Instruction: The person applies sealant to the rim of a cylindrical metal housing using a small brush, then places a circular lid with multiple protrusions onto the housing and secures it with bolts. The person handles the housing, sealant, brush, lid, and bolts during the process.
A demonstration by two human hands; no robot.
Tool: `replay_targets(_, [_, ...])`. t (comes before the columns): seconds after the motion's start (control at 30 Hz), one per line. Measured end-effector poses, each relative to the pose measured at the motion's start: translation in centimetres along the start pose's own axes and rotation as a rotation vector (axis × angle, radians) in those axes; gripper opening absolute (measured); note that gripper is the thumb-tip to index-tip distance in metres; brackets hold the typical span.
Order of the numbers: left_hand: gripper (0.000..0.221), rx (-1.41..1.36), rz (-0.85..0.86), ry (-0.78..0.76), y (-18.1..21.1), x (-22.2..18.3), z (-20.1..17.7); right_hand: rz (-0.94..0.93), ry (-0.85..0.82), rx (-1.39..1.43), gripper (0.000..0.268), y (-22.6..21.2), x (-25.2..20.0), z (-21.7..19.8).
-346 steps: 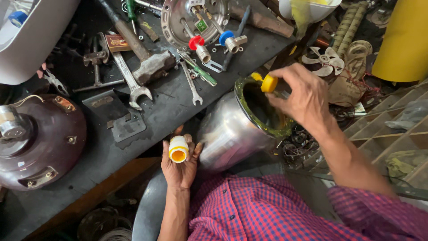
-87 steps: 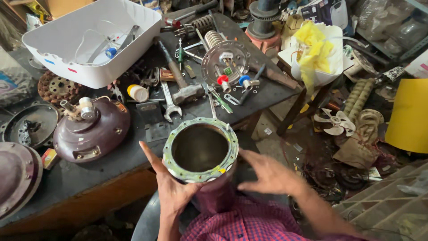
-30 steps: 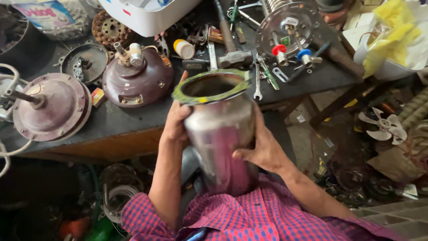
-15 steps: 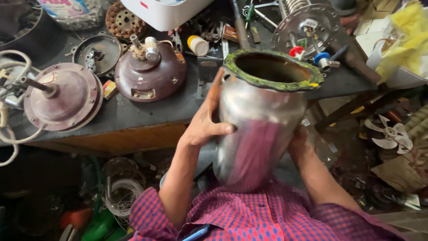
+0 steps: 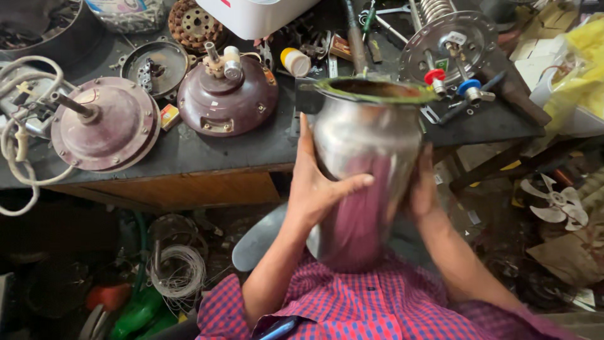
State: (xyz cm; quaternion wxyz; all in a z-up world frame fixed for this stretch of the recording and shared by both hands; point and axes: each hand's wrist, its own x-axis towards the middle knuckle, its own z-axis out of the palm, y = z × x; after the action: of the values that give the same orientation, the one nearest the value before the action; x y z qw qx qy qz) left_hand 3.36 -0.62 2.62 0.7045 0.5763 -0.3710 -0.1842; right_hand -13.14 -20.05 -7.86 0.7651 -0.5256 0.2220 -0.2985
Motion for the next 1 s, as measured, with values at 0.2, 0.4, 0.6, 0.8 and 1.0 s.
replay_targets(0.2, [0.138,0.396,0.142,-0.055,0.9,-1.1,-0.1,-0.047,-0.027,0.21,0.081,1.9,0.4,-1.2])
replay_targets(0.4, [0.132,0.215,0.098,-0.135,1.0,-0.6,-2.2,-0.004,-0.118,0.254,0.08,0.3,4.7,-0.7])
replay_targets(0.6, [0.151,-0.22,-0.03,-0.299,-0.2,0.4,-2.7,0.06,-0.124,0.226,0.077,1.2,4.1,1.6])
replay_targets(0.8, [0.156,-0.391,-0.136,-0.24,0.0,-0.5,-3.6,0.09,-0.062,0.076,0.073,-0.7,6.5,3.7])
replay_targets(1.0, [0.16,-0.009,0.038,-0.139,0.5,-1.1,-1.1,0.042,-0.092,0.165,0.07,-4.7,1.4,4.0])
